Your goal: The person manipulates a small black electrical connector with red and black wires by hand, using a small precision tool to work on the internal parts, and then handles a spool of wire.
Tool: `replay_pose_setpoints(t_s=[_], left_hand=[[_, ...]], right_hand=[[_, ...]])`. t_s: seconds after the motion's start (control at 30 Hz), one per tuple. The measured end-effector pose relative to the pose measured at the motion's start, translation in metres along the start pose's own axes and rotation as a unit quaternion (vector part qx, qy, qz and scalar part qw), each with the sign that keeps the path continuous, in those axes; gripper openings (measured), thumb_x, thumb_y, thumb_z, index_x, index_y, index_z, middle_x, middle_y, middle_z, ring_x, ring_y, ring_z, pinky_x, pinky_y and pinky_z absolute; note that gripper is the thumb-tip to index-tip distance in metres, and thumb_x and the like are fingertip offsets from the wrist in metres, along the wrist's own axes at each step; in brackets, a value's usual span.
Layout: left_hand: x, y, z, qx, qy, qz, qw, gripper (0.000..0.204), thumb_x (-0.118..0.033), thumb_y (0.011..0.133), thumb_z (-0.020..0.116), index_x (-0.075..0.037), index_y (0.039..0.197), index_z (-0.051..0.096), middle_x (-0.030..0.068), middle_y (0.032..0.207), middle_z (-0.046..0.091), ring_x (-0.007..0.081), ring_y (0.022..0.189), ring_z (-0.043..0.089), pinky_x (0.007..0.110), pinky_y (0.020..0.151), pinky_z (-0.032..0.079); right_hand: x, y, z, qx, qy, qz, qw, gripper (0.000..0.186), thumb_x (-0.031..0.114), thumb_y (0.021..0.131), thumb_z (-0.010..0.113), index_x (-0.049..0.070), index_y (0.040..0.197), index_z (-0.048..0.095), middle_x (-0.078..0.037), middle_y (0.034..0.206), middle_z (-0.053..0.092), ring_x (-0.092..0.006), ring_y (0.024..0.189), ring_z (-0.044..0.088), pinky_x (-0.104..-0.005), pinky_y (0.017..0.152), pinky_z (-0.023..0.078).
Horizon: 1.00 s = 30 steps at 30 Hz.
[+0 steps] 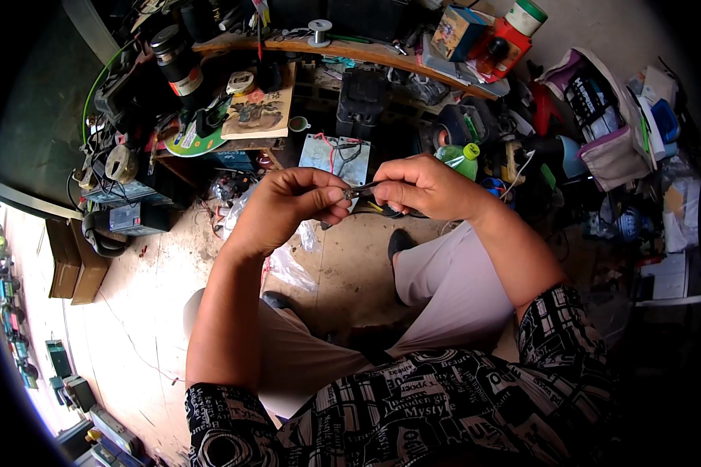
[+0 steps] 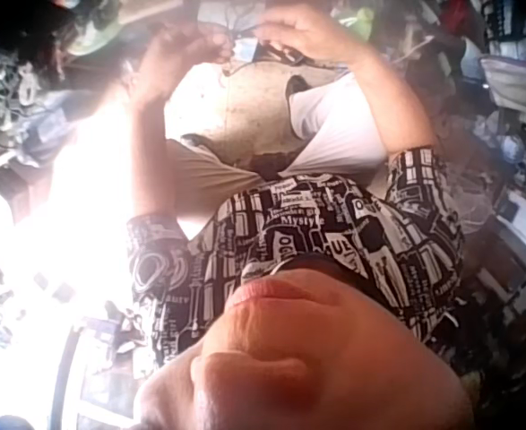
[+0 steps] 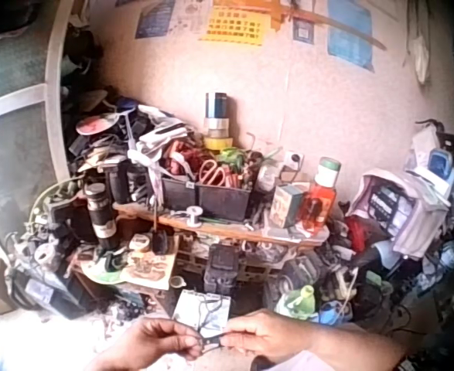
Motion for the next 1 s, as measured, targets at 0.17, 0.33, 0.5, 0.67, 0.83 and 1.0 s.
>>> replay_pose_setpoints(t_s=[0.17, 0.33, 0.5, 0.67, 0.83, 1.0], left_hand=[[-0.003, -0.001, 0.001, 0.004, 0.021, -0.003, 1.0, 0.014, -0.009, 0.088, 0.062, 0.003, 0.095, 0.064, 0.0094, 0.082, 0.068, 0.0161, 0.076, 0.065, 0.029, 0.071, 0.054], [-0.001, -0.001, 0.003, 0.009, 0.026, -0.008, 1.0, 0.014, -0.008, 0.088, 0.062, 0.004, 0.095, 0.064, 0.009, 0.082, 0.068, 0.0157, 0.076, 0.065, 0.029, 0.071, 0.054], [0.001, -0.001, 0.003, 0.01, 0.038, -0.013, 0.999, 0.014, -0.007, 0.087, 0.063, 0.004, 0.096, 0.064, 0.0088, 0.082, 0.068, 0.0158, 0.076, 0.065, 0.028, 0.071, 0.055], [0.004, 0.0, 0.002, 0.023, 0.064, -0.011, 0.998, 0.014, -0.006, 0.086, 0.064, 0.004, 0.096, 0.065, 0.0091, 0.081, 0.068, 0.016, 0.076, 0.066, 0.028, 0.071, 0.055], [0.005, 0.0, 0.003, 0.038, 0.078, -0.012, 0.996, 0.014, -0.005, 0.086, 0.064, 0.005, 0.096, 0.065, 0.0095, 0.081, 0.068, 0.0157, 0.076, 0.066, 0.028, 0.072, 0.055], [0.006, -0.002, 0.004, 0.045, 0.088, -0.015, 0.995, 0.014, -0.004, 0.086, 0.064, 0.005, 0.096, 0.065, 0.0096, 0.082, 0.068, 0.0153, 0.077, 0.066, 0.027, 0.072, 0.054]], right_hand=[[0.001, -0.001, 0.003, 0.022, 0.017, -0.007, 1.0, 0.026, 0.026, 0.094, 0.058, 0.001, 0.087, 0.061, 0.001, 0.065, 0.055, -0.0061, 0.06, 0.049, -0.0233, 0.054, 0.04], [-0.005, -0.003, 0.005, 0.048, 0.048, 0.013, 0.998, 0.03, 0.03, 0.094, 0.056, 0.001, 0.09, 0.061, 0.0, 0.068, 0.056, -0.0063, 0.063, 0.051, -0.023, 0.057, 0.042], [-0.01, -0.003, 0.009, 0.073, 0.072, 0.032, 0.994, 0.033, 0.032, 0.095, 0.055, 0.0, 0.09, 0.06, 0.0, 0.07, 0.057, -0.007, 0.064, 0.052, -0.023, 0.06, 0.044], [-0.01, -0.003, 0.01, 0.076, 0.059, 0.039, 0.995, 0.033, 0.032, 0.095, 0.054, 0.0, 0.089, 0.06, -0.001, 0.07, 0.057, -0.0075, 0.065, 0.052, -0.0232, 0.06, 0.044], [-0.007, -0.003, 0.011, 0.083, 0.042, 0.03, 0.995, 0.033, 0.032, 0.095, 0.054, 0.001, 0.088, 0.059, -0.001, 0.07, 0.057, -0.0076, 0.065, 0.052, -0.0234, 0.061, 0.044], [-0.01, -0.004, 0.015, 0.11, 0.035, 0.044, 0.992, 0.03, 0.029, 0.096, 0.052, 0.0, 0.097, 0.058, 0.0, 0.074, 0.056, -0.0069, 0.069, 0.05, -0.0214, 0.063, 0.041]])
Point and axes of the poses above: each hand's wrist, its own y-axis towards the middle knuckle, its own z-axis out of the palm, x = y × z, the point moved 9 cm from there along y, towards the middle knuckle
